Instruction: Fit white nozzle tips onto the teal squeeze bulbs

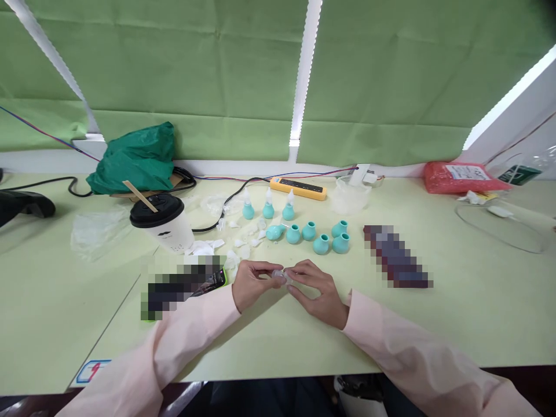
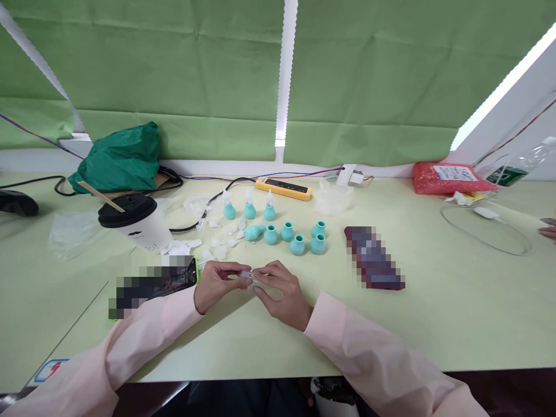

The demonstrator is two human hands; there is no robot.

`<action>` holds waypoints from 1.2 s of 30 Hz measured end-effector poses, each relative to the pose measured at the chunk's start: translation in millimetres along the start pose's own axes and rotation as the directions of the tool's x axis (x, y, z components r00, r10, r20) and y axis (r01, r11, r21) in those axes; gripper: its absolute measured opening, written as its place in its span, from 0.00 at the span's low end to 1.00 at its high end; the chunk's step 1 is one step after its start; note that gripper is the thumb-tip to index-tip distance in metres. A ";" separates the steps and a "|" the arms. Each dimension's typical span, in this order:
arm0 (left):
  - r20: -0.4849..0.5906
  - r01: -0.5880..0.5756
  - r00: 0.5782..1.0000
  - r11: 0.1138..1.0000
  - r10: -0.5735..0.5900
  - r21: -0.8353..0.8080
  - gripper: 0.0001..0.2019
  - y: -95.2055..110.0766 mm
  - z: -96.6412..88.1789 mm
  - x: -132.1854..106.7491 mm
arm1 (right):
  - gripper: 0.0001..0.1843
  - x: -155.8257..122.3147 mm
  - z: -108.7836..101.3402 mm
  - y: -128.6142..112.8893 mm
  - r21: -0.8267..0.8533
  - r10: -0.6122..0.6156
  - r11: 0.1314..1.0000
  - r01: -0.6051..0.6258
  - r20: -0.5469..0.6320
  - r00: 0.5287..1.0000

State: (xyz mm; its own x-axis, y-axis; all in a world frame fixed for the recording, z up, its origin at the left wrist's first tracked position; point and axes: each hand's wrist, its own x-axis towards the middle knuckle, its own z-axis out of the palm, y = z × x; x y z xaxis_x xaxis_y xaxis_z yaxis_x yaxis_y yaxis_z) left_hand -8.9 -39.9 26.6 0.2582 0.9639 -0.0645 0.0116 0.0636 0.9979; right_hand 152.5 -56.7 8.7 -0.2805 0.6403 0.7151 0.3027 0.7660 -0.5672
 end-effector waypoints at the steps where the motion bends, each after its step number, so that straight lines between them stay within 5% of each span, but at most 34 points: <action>1: 0.003 -0.007 1.000 1.000 0.007 -0.004 0.14 -0.2 0.3 -0.5 | 0.19 -0.2 0.0 -0.6 -0.006 -0.004 1.000 0.004 0.006 1.000; 4: 0.037 -0.011 0.999 1.000 0.011 -0.009 0.13 -0.4 1.0 -0.9 | 0.18 0.4 -1.7 -2.1 0.052 0.051 0.997 -0.052 0.031 0.998; 6: 0.047 -0.027 0.999 1.000 0.027 -0.014 0.14 0.0 1.3 -0.4 | 0.15 1.8 -3.3 -2.6 0.196 0.200 0.959 -0.207 0.054 0.978; 9: 0.070 -0.075 0.994 0.996 0.078 -0.041 0.14 1.4 1.2 0.6 | 0.17 3.7 -4.4 -2.0 0.419 0.461 0.781 -0.463 0.113 0.880; 12: 0.095 -0.076 0.992 0.993 0.085 -0.092 0.12 3.0 0.3 0.8 | 0.17 4.0 -4.3 -0.5 0.438 0.564 0.695 -0.569 0.158 0.810; 21: 0.168 0.091 0.985 0.963 -0.048 -0.254 0.11 -0.3 0.2 -1.9 | 0.09 -0.2 -1.1 -4.8 0.205 0.338 0.911 -0.358 0.129 0.932; 25: 0.097 0.124 0.991 0.934 -0.097 -0.336 0.11 -2.7 -1.1 0.5 | 0.19 9.7 -18.5 -3.3 -0.034 0.190 0.982 -0.188 0.071 0.979; 27: 0.071 0.185 0.983 0.902 -0.171 -0.390 0.13 -4.7 -3.1 3.5 | 0.27 18.2 -32.9 5.3 -0.338 0.129 0.930 -0.147 -0.076 0.989; 29: 0.081 0.240 0.971 0.875 -0.227 -0.420 0.15 -6.8 -5.4 6.5 | 0.30 25.1 -45.1 18.3 -0.646 0.122 0.725 -0.240 -0.222 0.967; 32: 0.116 0.274 0.962 0.873 -0.248 -0.405 0.18 -8.3 -7.3 9.0 | 0.21 28.8 -52.6 36.1 -0.825 0.226 0.486 -0.288 -0.200 0.953; 34: 0.121 0.272 0.962 0.878 -0.244 -0.394 0.18 -7.2 -6.7 8.8 | 0.13 27.7 -51.1 39.6 -0.829 0.262 0.505 -0.240 -0.117 0.958; 36: 0.097 0.238 0.971 0.889 -0.218 -0.390 0.16 -4.8 -5.2 7.6 | 0.08 26.0 -47.4 34.6 -0.760 0.219 0.614 -0.215 -0.098 0.971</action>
State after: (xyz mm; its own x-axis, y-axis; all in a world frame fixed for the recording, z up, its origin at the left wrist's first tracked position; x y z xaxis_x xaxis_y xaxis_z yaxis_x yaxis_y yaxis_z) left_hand -12.0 -31.6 21.3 0.3422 0.8971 -0.2793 -0.3047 0.3871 0.8702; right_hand 198.8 -16.3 27.1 -0.1170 0.7841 0.6095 0.9381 0.2886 -0.1913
